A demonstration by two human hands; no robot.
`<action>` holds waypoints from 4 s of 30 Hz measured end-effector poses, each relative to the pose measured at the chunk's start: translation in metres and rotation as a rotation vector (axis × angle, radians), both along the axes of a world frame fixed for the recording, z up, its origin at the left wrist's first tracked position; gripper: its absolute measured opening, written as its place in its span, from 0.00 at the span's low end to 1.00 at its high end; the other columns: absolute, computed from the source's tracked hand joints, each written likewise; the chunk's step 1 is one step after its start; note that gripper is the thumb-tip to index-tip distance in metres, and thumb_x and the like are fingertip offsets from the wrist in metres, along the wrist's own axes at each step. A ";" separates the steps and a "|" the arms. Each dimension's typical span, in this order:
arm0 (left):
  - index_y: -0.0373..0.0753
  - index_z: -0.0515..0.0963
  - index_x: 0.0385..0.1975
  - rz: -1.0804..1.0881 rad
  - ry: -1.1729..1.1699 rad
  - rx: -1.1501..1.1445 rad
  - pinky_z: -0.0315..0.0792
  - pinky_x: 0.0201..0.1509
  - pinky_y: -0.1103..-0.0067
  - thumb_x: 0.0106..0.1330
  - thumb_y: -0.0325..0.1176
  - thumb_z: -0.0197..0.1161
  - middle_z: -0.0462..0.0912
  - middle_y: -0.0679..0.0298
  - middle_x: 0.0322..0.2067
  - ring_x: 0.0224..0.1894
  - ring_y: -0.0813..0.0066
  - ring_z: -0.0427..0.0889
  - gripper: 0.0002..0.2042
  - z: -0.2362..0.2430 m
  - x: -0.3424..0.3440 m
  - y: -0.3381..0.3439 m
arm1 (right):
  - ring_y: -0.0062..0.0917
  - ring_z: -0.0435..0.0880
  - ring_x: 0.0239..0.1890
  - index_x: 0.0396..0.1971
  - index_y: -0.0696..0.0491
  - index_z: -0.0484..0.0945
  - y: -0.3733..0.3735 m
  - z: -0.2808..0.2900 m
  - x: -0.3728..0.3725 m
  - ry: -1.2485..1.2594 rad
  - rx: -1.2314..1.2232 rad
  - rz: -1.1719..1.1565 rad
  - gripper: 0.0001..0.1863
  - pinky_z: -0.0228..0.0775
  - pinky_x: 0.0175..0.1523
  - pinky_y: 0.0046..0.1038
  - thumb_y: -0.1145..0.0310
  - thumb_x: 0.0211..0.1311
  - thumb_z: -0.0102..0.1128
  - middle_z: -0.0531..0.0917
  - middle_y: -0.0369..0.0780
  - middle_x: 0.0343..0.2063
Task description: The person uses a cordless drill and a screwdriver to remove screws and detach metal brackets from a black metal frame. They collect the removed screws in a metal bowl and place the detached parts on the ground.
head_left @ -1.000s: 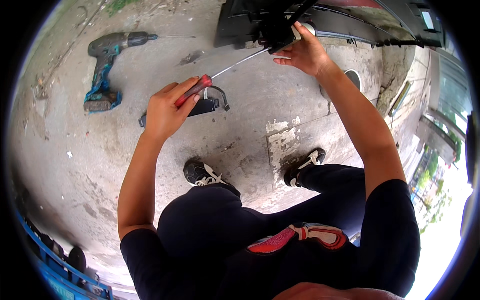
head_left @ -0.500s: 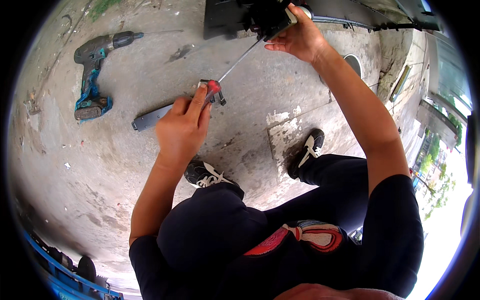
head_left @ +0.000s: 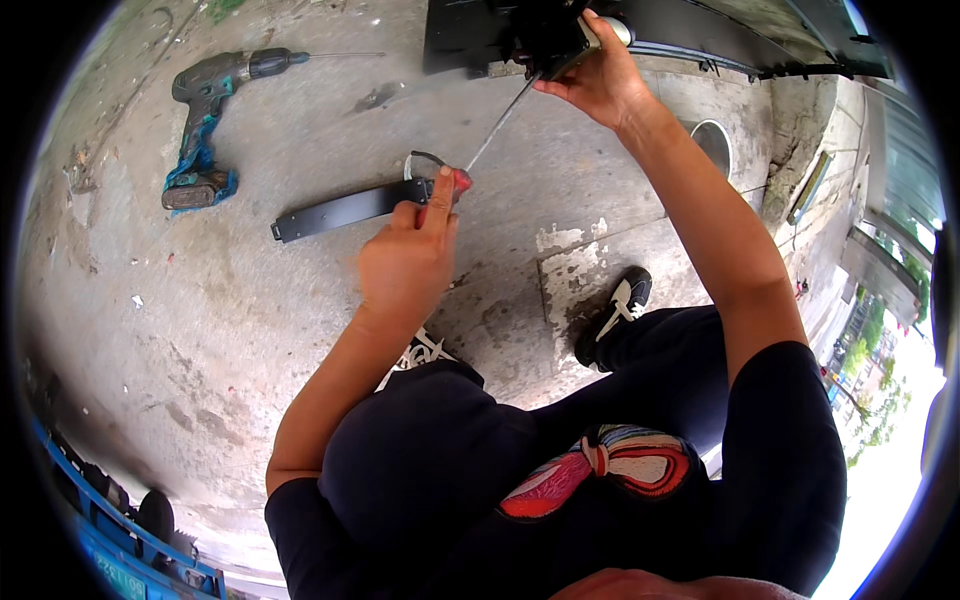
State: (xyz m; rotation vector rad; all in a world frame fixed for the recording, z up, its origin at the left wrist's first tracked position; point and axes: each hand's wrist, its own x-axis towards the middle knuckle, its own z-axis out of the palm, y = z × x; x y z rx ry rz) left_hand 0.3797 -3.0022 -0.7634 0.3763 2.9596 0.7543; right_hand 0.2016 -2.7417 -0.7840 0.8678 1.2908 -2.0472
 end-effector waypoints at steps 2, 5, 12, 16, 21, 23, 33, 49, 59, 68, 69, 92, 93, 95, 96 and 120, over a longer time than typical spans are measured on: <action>0.41 0.64 0.62 -0.005 -0.201 0.126 0.72 0.22 0.71 0.62 0.36 0.58 0.76 0.56 0.25 0.19 0.61 0.77 0.26 0.002 0.008 0.011 | 0.30 0.74 0.50 0.53 0.46 0.73 -0.006 0.003 0.001 0.039 -0.010 0.002 0.35 0.65 0.54 0.39 0.34 0.54 0.53 0.78 0.37 0.48; 0.37 0.57 0.65 0.090 -0.418 0.511 0.71 0.27 0.69 0.66 0.33 0.54 0.78 0.50 0.29 0.22 0.54 0.77 0.27 -0.003 0.017 0.025 | 0.30 0.73 0.52 0.54 0.46 0.72 -0.013 0.009 0.003 0.072 0.000 0.032 0.36 0.65 0.55 0.39 0.34 0.54 0.52 0.77 0.37 0.50; 0.36 0.58 0.64 0.049 -0.330 0.410 0.72 0.29 0.68 0.65 0.34 0.54 0.79 0.48 0.30 0.25 0.52 0.79 0.27 -0.013 0.017 0.027 | 0.29 0.73 0.52 0.56 0.47 0.71 -0.007 -0.001 0.003 0.066 0.006 0.026 0.37 0.65 0.55 0.38 0.33 0.55 0.51 0.77 0.37 0.50; 0.37 0.60 0.63 0.000 -0.225 0.193 0.73 0.27 0.68 0.62 0.34 0.56 0.79 0.52 0.28 0.24 0.55 0.79 0.27 -0.018 0.010 0.017 | 0.29 0.74 0.47 0.52 0.48 0.73 -0.010 0.000 0.001 0.072 0.035 0.002 0.36 0.66 0.53 0.38 0.33 0.55 0.50 0.78 0.37 0.45; 0.41 0.65 0.61 0.036 -0.228 0.367 0.74 0.31 0.68 0.62 0.34 0.58 0.80 0.53 0.32 0.28 0.55 0.80 0.25 -0.025 0.006 0.005 | 0.35 0.73 0.51 0.61 0.54 0.61 -0.014 0.010 0.006 0.178 0.108 0.132 0.40 0.69 0.55 0.40 0.36 0.61 0.43 0.72 0.50 0.53; 0.45 0.68 0.60 -0.002 -0.093 0.416 0.73 0.26 0.69 0.60 0.35 0.60 0.79 0.56 0.28 0.24 0.58 0.79 0.25 -0.037 -0.004 -0.012 | 0.35 0.72 0.51 0.61 0.55 0.60 -0.018 0.016 0.007 0.182 0.108 0.132 0.38 0.69 0.55 0.40 0.38 0.63 0.42 0.71 0.50 0.53; 0.44 0.66 0.60 0.278 -0.751 0.978 0.71 0.24 0.74 0.68 0.40 0.52 0.76 0.58 0.26 0.21 0.67 0.78 0.21 -0.035 0.018 0.025 | 0.39 0.70 0.57 0.60 0.66 0.56 -0.019 -0.012 0.052 0.147 0.206 -0.130 0.39 0.63 0.60 0.41 0.43 0.67 0.41 0.69 0.53 0.54; 0.39 0.65 0.48 0.208 -1.626 1.565 0.66 0.15 0.75 0.70 0.45 0.49 0.71 0.63 0.23 0.14 0.71 0.72 0.16 -0.016 -0.012 0.032 | 0.32 0.79 0.49 0.62 0.63 0.57 -0.013 0.052 0.090 -0.003 0.461 0.673 0.33 0.72 0.48 0.30 0.59 0.63 0.53 0.76 0.46 0.50; 0.37 0.70 0.42 -0.102 -1.122 0.868 0.61 0.14 0.82 0.68 0.43 0.54 0.70 0.68 0.19 0.11 0.81 0.67 0.15 -0.068 -0.057 -0.036 | 0.45 0.65 0.60 0.61 0.61 0.58 -0.006 0.038 0.022 0.045 0.304 0.106 0.42 0.62 0.59 0.50 0.38 0.61 0.48 0.66 0.52 0.56; 0.38 0.68 0.45 0.266 -1.389 1.479 0.62 0.15 0.80 0.70 0.45 0.50 0.71 0.65 0.19 0.11 0.78 0.68 0.16 -0.060 0.006 0.027 | 0.41 0.72 0.54 0.55 0.53 0.66 -0.019 0.020 0.008 0.068 0.369 0.105 0.37 0.62 0.56 0.46 0.35 0.60 0.46 0.75 0.47 0.49; 0.38 0.68 0.45 0.291 -1.414 1.515 0.62 0.15 0.80 0.69 0.45 0.50 0.71 0.65 0.20 0.11 0.78 0.68 0.16 -0.052 0.005 0.029 | 0.41 0.72 0.53 0.55 0.53 0.66 -0.021 0.020 0.008 0.067 0.375 0.110 0.37 0.62 0.56 0.46 0.36 0.60 0.46 0.76 0.47 0.49; 0.36 0.71 0.40 0.430 -1.715 1.909 0.58 0.16 0.85 0.69 0.43 0.52 0.71 0.71 0.21 0.12 0.84 0.65 0.15 0.019 -0.051 0.005 | 0.24 0.76 0.48 0.43 0.54 0.75 -0.038 0.122 -0.016 0.631 0.599 0.256 0.32 0.65 0.52 0.29 0.38 0.65 0.39 0.80 0.38 0.41; 0.36 0.72 0.40 0.431 -1.721 1.916 0.58 0.16 0.85 0.69 0.43 0.52 0.71 0.71 0.21 0.12 0.84 0.64 0.15 0.018 -0.050 0.004 | 0.23 0.77 0.46 0.40 0.53 0.76 -0.036 0.123 -0.019 0.603 0.545 0.231 0.34 0.65 0.49 0.28 0.35 0.63 0.38 0.81 0.37 0.39; 0.36 0.72 0.40 0.432 -1.708 1.916 0.58 0.16 0.84 0.69 0.43 0.52 0.71 0.71 0.21 0.12 0.84 0.64 0.15 0.017 -0.050 0.003 | 0.22 0.78 0.41 0.35 0.51 0.76 -0.036 0.120 -0.025 0.567 0.564 0.235 0.39 0.65 0.46 0.28 0.28 0.59 0.30 0.81 0.36 0.33; 0.36 0.72 0.40 0.431 -1.701 1.915 0.57 0.16 0.84 0.69 0.43 0.52 0.71 0.71 0.21 0.12 0.84 0.64 0.15 0.018 -0.050 0.002 | 0.22 0.79 0.40 0.34 0.51 0.76 -0.036 0.121 -0.028 0.567 0.574 0.248 0.39 0.65 0.46 0.28 0.28 0.59 0.30 0.82 0.36 0.32; 0.34 0.71 0.41 0.385 -1.552 1.756 0.59 0.15 0.84 0.69 0.44 0.51 0.71 0.68 0.20 0.11 0.82 0.64 0.16 0.000 -0.033 0.009 | 0.24 0.78 0.25 0.33 0.54 0.74 -0.023 0.103 -0.045 0.510 0.598 0.070 0.35 0.72 0.37 0.31 0.31 0.59 0.42 0.79 0.39 0.25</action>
